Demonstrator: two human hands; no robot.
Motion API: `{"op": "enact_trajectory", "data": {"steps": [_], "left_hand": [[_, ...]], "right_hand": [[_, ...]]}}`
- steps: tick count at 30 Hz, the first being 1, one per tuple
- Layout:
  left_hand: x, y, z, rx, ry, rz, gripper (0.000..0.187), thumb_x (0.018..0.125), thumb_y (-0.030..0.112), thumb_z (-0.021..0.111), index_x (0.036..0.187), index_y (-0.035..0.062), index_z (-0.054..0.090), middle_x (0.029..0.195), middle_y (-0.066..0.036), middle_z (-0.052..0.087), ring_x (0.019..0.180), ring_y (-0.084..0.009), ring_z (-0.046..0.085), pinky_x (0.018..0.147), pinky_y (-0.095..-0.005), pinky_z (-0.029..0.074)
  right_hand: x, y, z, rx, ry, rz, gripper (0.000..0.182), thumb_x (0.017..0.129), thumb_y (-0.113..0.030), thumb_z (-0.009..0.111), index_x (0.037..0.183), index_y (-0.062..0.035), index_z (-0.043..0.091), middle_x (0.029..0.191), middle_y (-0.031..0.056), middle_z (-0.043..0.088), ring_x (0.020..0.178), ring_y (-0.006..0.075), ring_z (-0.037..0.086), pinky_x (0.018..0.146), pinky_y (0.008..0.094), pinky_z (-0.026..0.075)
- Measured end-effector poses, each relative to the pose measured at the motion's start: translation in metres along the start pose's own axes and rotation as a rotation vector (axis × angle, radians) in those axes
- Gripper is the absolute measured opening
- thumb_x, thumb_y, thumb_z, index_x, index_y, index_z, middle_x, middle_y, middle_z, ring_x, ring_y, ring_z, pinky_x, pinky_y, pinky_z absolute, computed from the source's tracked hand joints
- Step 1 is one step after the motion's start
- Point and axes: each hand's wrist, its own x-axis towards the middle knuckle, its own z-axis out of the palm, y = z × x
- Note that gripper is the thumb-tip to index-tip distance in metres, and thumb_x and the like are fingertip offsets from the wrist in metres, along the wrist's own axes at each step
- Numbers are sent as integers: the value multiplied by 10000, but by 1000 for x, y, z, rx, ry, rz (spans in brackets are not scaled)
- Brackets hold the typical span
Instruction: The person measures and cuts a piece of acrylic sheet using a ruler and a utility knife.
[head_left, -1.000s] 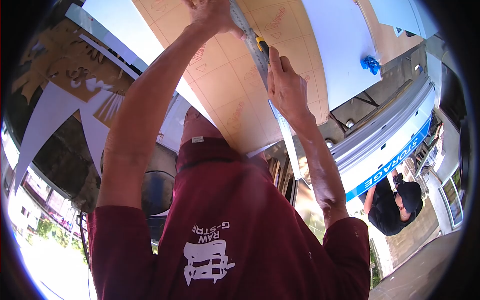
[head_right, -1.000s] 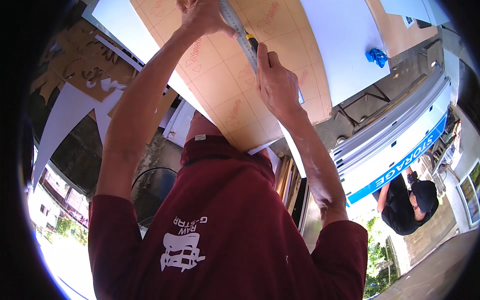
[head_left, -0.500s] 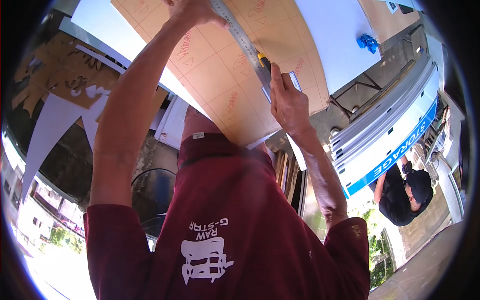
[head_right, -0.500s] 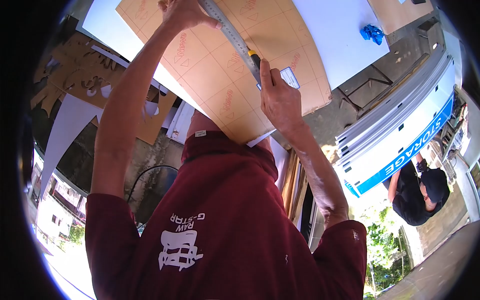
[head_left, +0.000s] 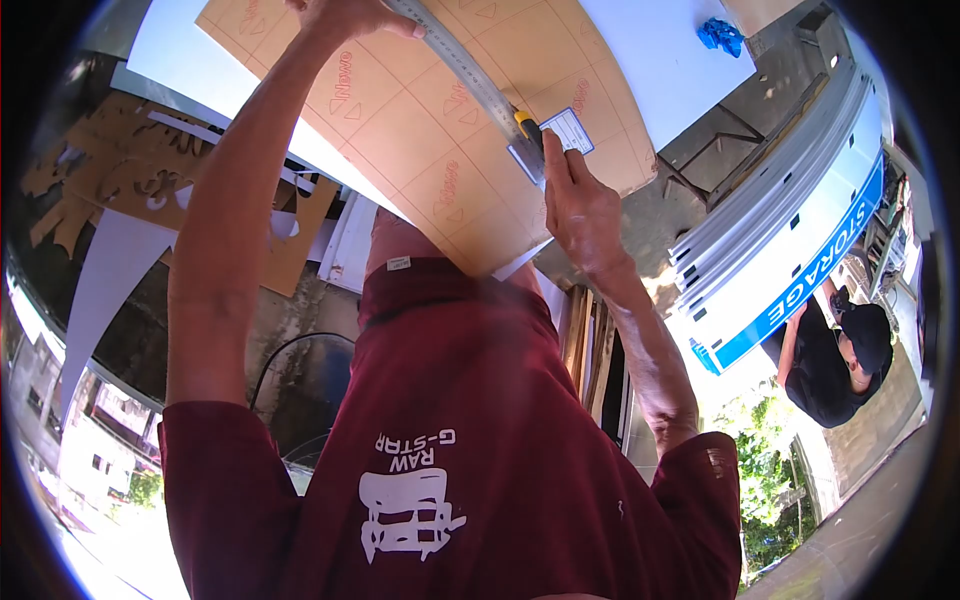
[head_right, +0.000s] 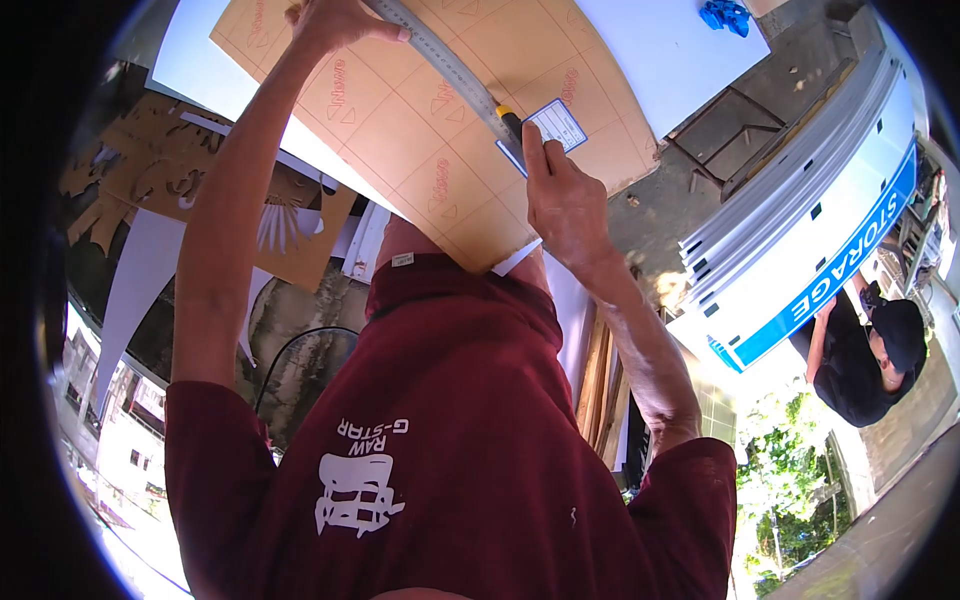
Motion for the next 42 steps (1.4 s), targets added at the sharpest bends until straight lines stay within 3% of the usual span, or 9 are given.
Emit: {"op": "enact_trajectory", "data": {"steps": [4,8,14,23,27,30,33,36,42], "left_hand": [[3,-3,5,4,13,15,1734,424,591,1005,1620,1,-103,1685,-286,-126,1557,-471,-124,1237,-675,84],[5,-4,6,12,9,5,1730,430,582,1008,1619,0,-105,1685,-284,-130,1559,-469,-118,1238,-671,85],[-1,-9,17,-87,144,17,1671,456,548,1011,1635,24,-51,1701,-257,-92,1569,-458,-64,1247,-653,106],[-32,-11,34,53,304,219,962,676,565,884,1468,117,571,1581,-59,489,1545,-324,283,1254,-564,222],[-34,-10,40,61,302,230,874,706,586,849,1414,125,625,1543,-59,534,1536,-353,293,1243,-592,225],[-56,14,15,120,106,177,1114,669,658,857,1517,41,481,1656,-180,327,1559,-438,159,1235,-652,175],[-53,26,31,159,113,233,1505,455,651,969,1575,-68,265,1647,-286,207,1526,-530,129,1134,-761,226],[-66,43,35,245,121,185,1459,485,712,932,1531,-110,333,1610,-331,258,1513,-543,161,1120,-773,240],[-73,42,48,124,236,217,1509,493,697,942,1526,-163,256,1615,-364,203,1496,-562,157,1082,-771,298]], "right_hand": [[-21,10,9,357,166,131,443,1004,-68,572,1436,-14,490,949,115,642,743,237,684,631,355,553],[-47,2,33,1010,139,378,349,1060,-168,575,1361,4,536,841,84,637,740,131,591,661,323,503],[-38,0,54,784,164,435,351,1056,-203,571,1341,-4,521,868,139,631,737,225,606,699,384,501],[-30,1,57,783,134,488,364,1050,-230,569,1338,-16,508,946,208,654,817,340,651,757,452,507],[-28,0,55,757,127,496,355,1043,-204,576,1331,-8,509,968,219,660,849,369,660,780,462,507],[-29,2,60,728,145,460,420,1066,-309,553,1378,-32,502,969,206,672,840,312,658,794,438,514],[-28,4,63,700,167,431,413,1067,-309,551,1370,-33,502,970,220,673,841,334,660,794,445,512],[-28,4,67,665,203,407,407,1064,-302,555,1365,-34,501,955,222,675,837,350,663,790,455,509],[-25,4,56,603,217,350,362,1042,-206,593,1341,-18,515,928,230,669,796,375,678,721,464,517]]}}
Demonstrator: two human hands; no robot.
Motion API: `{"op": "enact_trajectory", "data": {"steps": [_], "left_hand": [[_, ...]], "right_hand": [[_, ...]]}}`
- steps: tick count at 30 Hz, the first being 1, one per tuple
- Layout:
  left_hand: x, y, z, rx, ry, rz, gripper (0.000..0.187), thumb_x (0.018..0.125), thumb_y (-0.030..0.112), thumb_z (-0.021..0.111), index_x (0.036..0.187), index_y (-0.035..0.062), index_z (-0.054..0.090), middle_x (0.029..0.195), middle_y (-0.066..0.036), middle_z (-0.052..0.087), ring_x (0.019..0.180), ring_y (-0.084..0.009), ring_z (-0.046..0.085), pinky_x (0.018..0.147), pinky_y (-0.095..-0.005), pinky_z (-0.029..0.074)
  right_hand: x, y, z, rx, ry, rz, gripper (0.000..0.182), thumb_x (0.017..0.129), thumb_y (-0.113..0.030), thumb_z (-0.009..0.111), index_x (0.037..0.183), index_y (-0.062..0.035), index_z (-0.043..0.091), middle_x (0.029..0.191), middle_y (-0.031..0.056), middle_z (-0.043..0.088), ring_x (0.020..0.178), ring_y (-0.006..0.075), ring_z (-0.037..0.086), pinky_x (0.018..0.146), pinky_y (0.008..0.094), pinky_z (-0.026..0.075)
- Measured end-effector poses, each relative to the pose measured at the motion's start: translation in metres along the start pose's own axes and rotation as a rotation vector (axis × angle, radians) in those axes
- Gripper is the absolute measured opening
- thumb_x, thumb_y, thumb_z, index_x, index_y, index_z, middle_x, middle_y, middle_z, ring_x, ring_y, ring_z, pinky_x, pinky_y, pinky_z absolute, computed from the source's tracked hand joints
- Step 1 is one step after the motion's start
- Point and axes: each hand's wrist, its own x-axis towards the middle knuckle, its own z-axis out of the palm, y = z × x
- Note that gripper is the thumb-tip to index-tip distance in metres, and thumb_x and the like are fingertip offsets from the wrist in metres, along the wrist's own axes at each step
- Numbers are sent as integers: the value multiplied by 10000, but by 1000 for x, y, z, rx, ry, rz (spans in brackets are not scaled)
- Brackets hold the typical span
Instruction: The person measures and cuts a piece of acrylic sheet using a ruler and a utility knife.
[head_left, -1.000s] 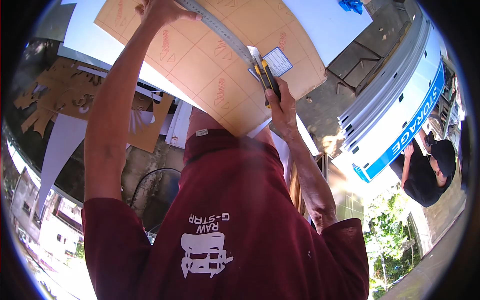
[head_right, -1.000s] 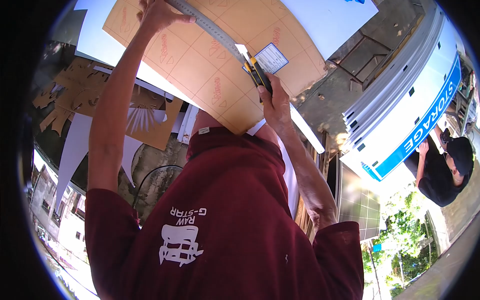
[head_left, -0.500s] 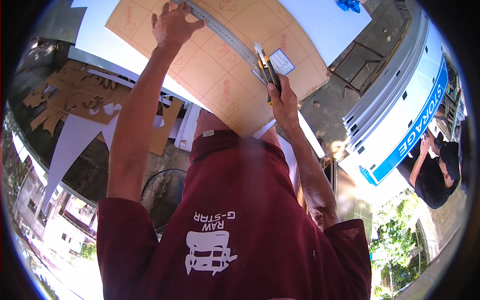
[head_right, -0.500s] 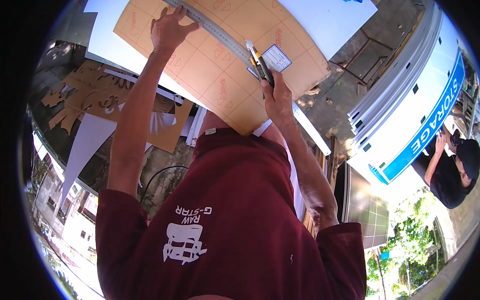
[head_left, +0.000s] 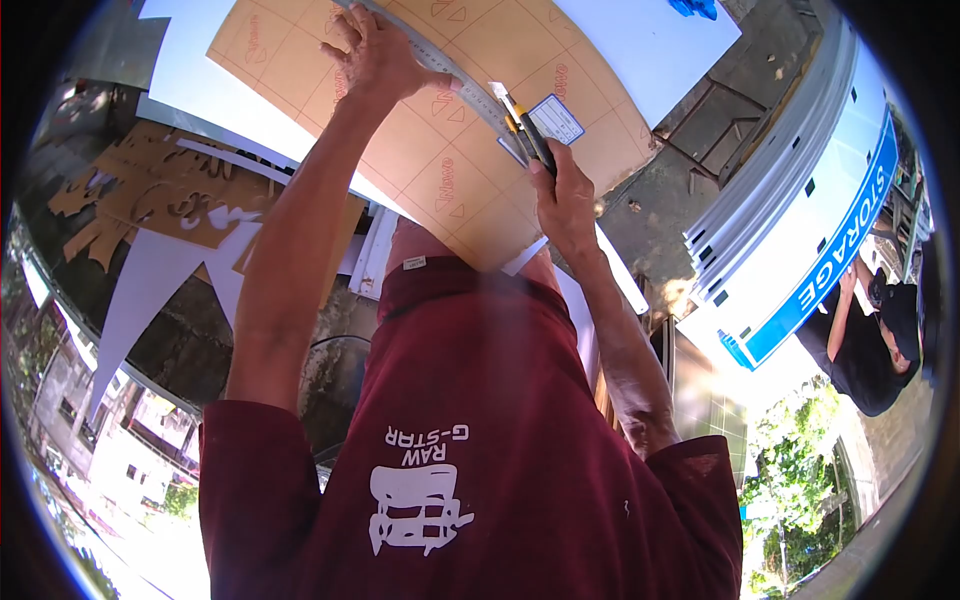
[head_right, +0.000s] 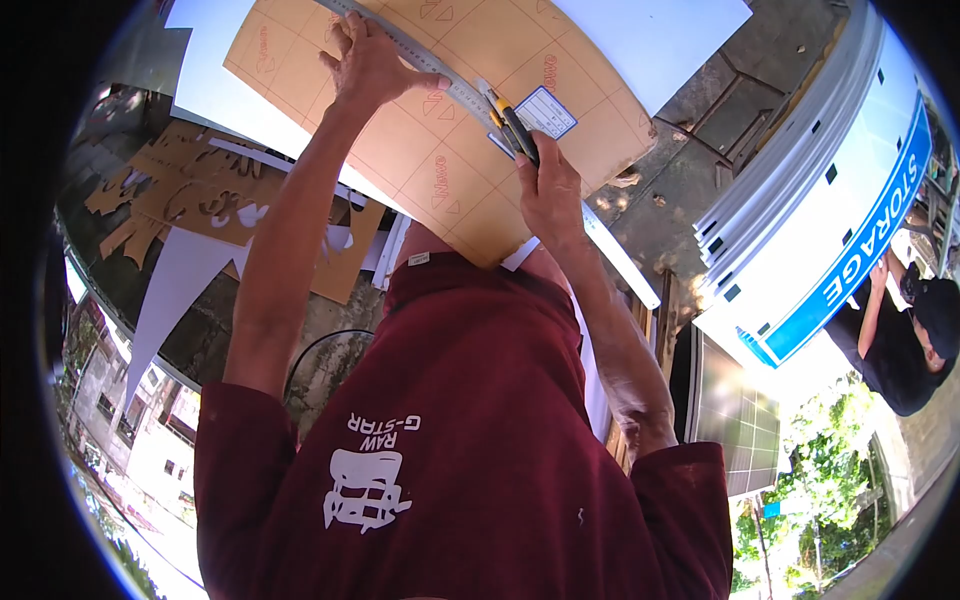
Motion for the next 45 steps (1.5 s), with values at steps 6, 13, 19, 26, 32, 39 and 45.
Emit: {"op": "enact_trajectory", "data": {"steps": [6,13,19,26,32,39,45], "left_hand": [[10,9,-17,-23,-335,-161,1552,539,716,904,1612,-66,100,1662,-337,-125,1531,-558,-54,1195,-736,139],[9,5,-6,-86,-261,-141,1556,516,667,941,1618,-46,104,1666,-327,-121,1522,-575,-67,1146,-787,168],[10,4,-1,-108,-233,-141,1583,513,662,947,1628,-18,53,1666,-324,-124,1519,-583,-63,1116,-808,187],[9,5,-1,-78,-240,-152,1569,513,670,942,1626,-23,81,1670,-315,-119,1520,-580,-68,1112,-805,204],[9,6,-2,-59,-266,-151,1567,506,680,935,1623,-33,99,1665,-325,-124,1520,-574,-85,1124,-795,196],[8,5,0,-98,-233,-145,1600,492,692,930,1620,-50,70,1667,-334,-104,1531,-549,-96,1156,-777,133],[7,8,-6,-103,-252,-178,1618,486,688,935,1603,-89,60,1672,-328,-85,1534,-543,-91,1167,-765,133]], "right_hand": [[19,0,-10,-176,-14,-195,350,1002,-86,607,1327,10,520,983,254,667,826,445,668,691,510,526],[29,-11,-11,-272,-96,-222,381,992,-70,602,1353,3,506,968,238,646,808,443,661,656,507,540],[34,-18,-12,-321,-83,-289,391,990,-77,605,1360,0,503,930,206,632,747,414,656,630,491,544],[36,-29,-17,-462,-107,-321,374,992,-95,598,1344,-10,501,928,170,619,738,379,665,615,466,560],[33,-34,-15,-543,-116,-335,410,905,-46,628,1290,5,495,909,138,594,798,319,684,624,420,587],[20,-31,-26,-590,-167,-305,459,854,-16,640,1286,17,489,904,127,587,833,293,684,638,395,595],[-2,-21,-48,-600,-217,-275,556,811,11,635,1346,34,484,959,134,600,890,302,670,676,397,583]]}}
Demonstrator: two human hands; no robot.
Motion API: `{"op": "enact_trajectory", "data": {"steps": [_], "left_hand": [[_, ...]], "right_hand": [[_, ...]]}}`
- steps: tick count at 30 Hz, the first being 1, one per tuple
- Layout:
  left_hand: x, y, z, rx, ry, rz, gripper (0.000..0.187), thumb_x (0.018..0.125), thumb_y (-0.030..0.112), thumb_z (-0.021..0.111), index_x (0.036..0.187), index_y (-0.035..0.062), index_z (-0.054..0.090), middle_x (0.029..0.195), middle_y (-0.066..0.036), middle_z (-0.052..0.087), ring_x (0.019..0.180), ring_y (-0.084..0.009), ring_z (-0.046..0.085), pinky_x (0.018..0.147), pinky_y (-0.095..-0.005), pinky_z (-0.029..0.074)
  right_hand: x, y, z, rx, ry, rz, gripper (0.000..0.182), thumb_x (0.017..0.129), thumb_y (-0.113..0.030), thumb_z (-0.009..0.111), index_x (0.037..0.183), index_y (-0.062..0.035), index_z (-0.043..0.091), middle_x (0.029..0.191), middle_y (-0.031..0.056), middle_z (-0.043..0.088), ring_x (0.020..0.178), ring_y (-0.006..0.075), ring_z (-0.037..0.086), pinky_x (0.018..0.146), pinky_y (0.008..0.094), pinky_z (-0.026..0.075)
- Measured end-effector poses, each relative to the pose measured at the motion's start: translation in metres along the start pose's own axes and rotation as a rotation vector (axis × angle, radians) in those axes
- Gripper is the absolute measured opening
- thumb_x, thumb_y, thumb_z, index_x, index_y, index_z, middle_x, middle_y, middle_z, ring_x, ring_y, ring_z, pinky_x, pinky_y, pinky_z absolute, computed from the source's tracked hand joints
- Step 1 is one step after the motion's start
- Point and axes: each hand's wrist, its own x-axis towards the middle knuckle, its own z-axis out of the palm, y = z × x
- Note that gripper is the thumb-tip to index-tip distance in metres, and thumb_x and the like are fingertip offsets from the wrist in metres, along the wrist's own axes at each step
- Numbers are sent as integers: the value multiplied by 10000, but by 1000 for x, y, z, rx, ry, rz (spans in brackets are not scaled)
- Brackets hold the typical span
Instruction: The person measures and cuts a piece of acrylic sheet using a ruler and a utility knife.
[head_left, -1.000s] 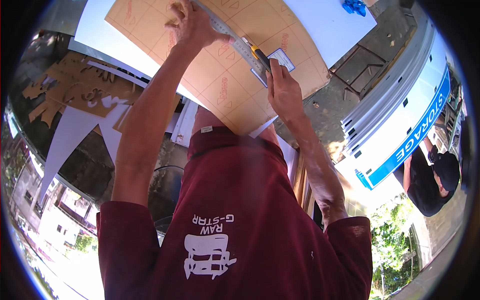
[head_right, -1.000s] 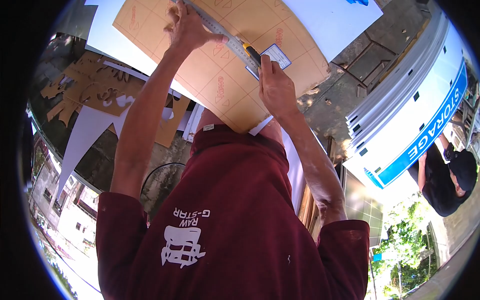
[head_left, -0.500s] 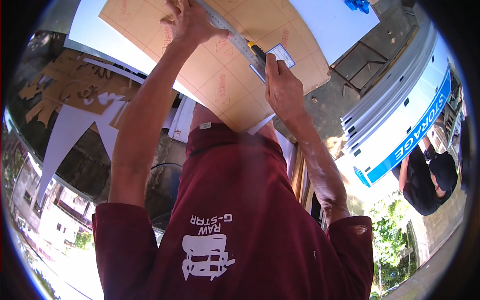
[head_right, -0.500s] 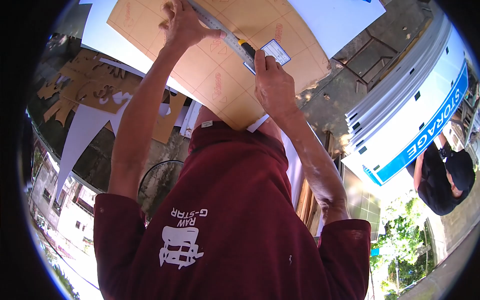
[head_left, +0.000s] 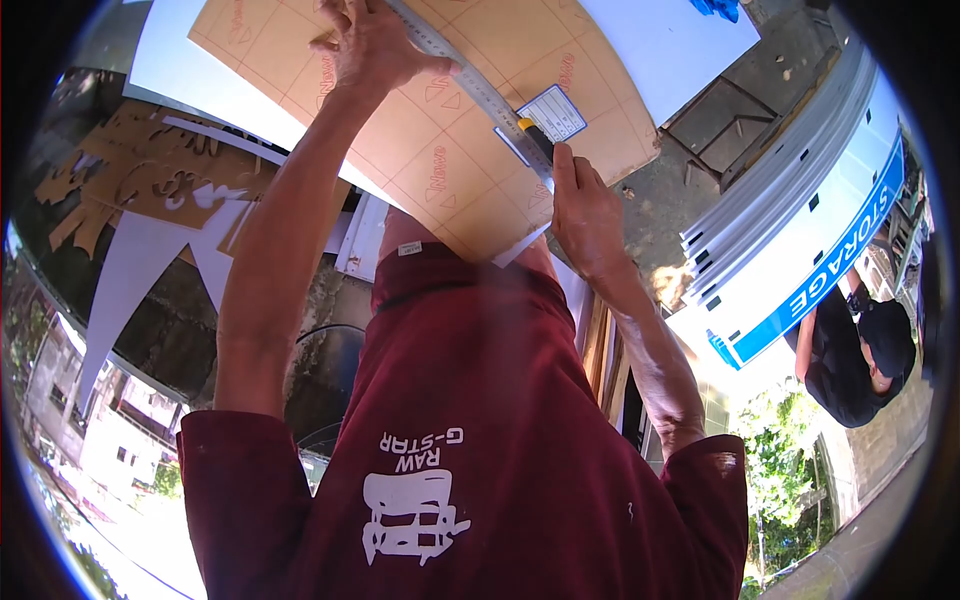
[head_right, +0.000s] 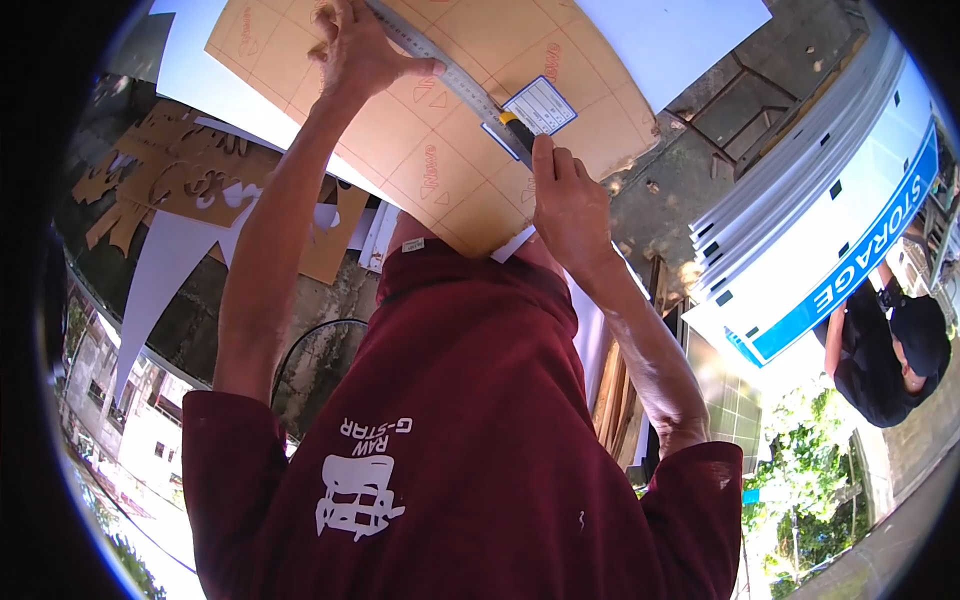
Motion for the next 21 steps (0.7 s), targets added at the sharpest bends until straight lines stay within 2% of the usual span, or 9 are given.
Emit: {"op": "enact_trajectory", "data": {"steps": [6,12,21], "left_hand": [[-3,3,-7,-17,-42,-12,1615,492,662,948,1601,-93,49,1678,-310,-93,1537,-529,-111,1178,-754,122],[-2,1,-2,-50,-5,-23,1640,486,633,968,1602,-87,7,1689,-285,-90,1549,-499,-111,1197,-733,100],[-5,6,-8,-53,3,-43,1631,486,617,977,1599,-94,20,1687,-296,-65,1549,-512,-55,1194,-730,147]], "right_hand": [[-25,10,-3,-6,-8,15,586,797,36,622,1366,45,481,978,151,604,884,314,669,686,405,581],[-46,17,-9,-4,-10,41,533,822,29,606,1346,47,509,977,151,610,883,317,670,699,412,578],[-78,28,-15,-29,-32,63,569,775,50,631,1335,60,532,960,149,610,856,308,666,694,406,573]]}}
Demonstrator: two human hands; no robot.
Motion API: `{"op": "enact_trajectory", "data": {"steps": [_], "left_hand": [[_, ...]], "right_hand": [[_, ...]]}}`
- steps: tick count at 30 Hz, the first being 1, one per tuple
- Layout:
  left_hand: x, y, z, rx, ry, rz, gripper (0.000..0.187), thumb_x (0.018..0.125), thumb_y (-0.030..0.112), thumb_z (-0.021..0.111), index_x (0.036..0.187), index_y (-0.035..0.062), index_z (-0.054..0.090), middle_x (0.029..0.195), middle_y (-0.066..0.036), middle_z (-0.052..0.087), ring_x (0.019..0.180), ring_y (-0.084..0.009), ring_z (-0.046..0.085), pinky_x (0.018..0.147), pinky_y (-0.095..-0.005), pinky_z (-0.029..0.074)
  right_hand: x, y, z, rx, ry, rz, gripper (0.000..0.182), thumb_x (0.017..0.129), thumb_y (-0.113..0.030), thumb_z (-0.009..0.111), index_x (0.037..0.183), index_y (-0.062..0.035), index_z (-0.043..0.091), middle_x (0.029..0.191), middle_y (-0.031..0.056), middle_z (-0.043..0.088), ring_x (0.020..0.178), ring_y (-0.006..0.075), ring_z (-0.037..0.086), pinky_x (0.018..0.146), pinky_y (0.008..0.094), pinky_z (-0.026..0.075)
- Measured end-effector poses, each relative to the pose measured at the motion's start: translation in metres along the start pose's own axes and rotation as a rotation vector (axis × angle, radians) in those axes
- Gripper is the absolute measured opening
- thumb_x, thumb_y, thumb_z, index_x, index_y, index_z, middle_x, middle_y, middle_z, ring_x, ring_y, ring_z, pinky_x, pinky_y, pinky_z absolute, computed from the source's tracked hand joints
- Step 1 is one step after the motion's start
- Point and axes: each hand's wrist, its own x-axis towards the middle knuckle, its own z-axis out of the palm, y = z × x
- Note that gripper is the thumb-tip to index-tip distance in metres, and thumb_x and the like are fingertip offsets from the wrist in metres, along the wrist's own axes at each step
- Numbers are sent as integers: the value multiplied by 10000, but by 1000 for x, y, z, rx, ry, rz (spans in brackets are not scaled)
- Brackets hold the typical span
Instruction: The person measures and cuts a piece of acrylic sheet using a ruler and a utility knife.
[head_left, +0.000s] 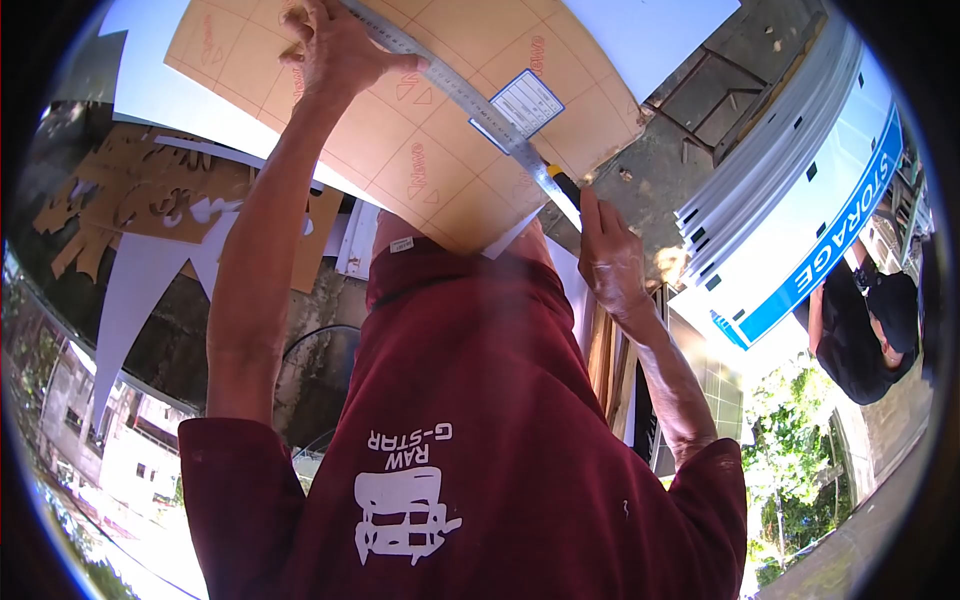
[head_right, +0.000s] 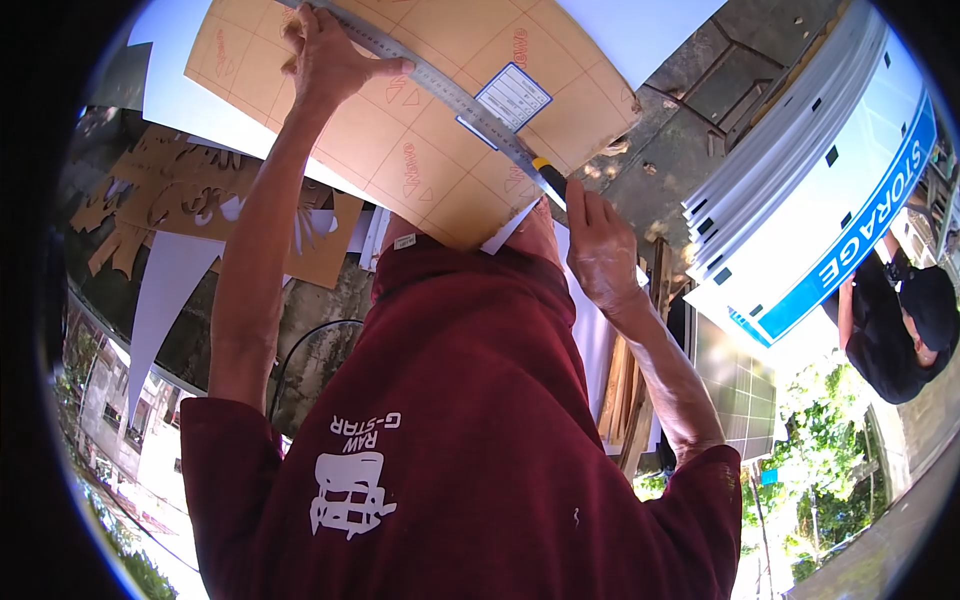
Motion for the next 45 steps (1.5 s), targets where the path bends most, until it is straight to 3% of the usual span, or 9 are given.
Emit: {"op": "enact_trajectory", "data": {"steps": [12,15,24,27,30,33,37,42,45], "left_hand": [[2,-1,2,42,1,-4,1647,463,622,982,1597,-99,29,1688,-297,-57,1548,-521,-25,1171,-742,194],[3,-3,5,18,28,1,1654,454,620,985,1598,-96,29,1691,-290,-52,1549,-521,-25,1170,-747,188],[5,-6,8,17,31,3,1661,451,620,985,1602,-88,19,1697,-277,-66,1551,-515,-32,1176,-736,195],[5,-5,9,9,56,13,1603,468,582,991,1606,-76,75,1693,-284,-7,1551,-518,-2,1177,-743,184],[12,-26,30,30,247,215,1534,500,705,938,1538,-155,206,1632,-351,151,1489,-548,170,1018,-758,372],[17,-28,30,80,171,182,1544,506,724,927,1536,-153,183,1636,-328,128,1482,-530,189,964,-750,413],[15,-32,35,94,240,214,1528,510,741,914,1526,-154,206,1626,-301,146,1486,-528,189,995,-746,399],[7,-28,32,91,268,229,1534,521,756,898,1526,-162,190,1631,-312,156,1479,-526,226,1070,-690,387],[0,-28,39,139,473,250,1454,513,768,890,1522,-108,319,1620,-274,277,1435,-502,342,1087,-644,401]], "right_hand": [[-30,13,-5,-45,-43,32,599,753,77,634,1342,66,528,936,156,583,837,316,656,688,412,568],[-40,18,-3,-16,-5,47,561,787,122,599,1335,10,550,954,166,608,780,356,668,642,448,559],[-54,26,4,-28,33,62,518,807,116,610,1313,17,563,923,164,624,801,344,679,661,450,572],[-55,26,1,84,-58,202,416,904,80,595,1314,15,564,965,174,651,811,333,692,669,430,566],[-64,32,5,319,113,267,331,989,-10,592,1318,0,568,980,166,674,806,277,691,671,387,547],[-62,26,-3,543,156,415,331,973,-17,616,1301,-8,571,974,174,656,783,274,660,680,364,526],[-43,7,4,722,110,356,291,975,-39,626,1262,-13,586,954,166,668,808,257,662,747,356,530],[-19,-4,44,811,166,249,359,960,18,615,1314,-18,572,1087,186,670,941,320,703,859,385,541],[-15,-3,57,813,221,200,387,961,34,602,1341,-26,562,1150,198,650,984,331,701,881,392,537]]}}
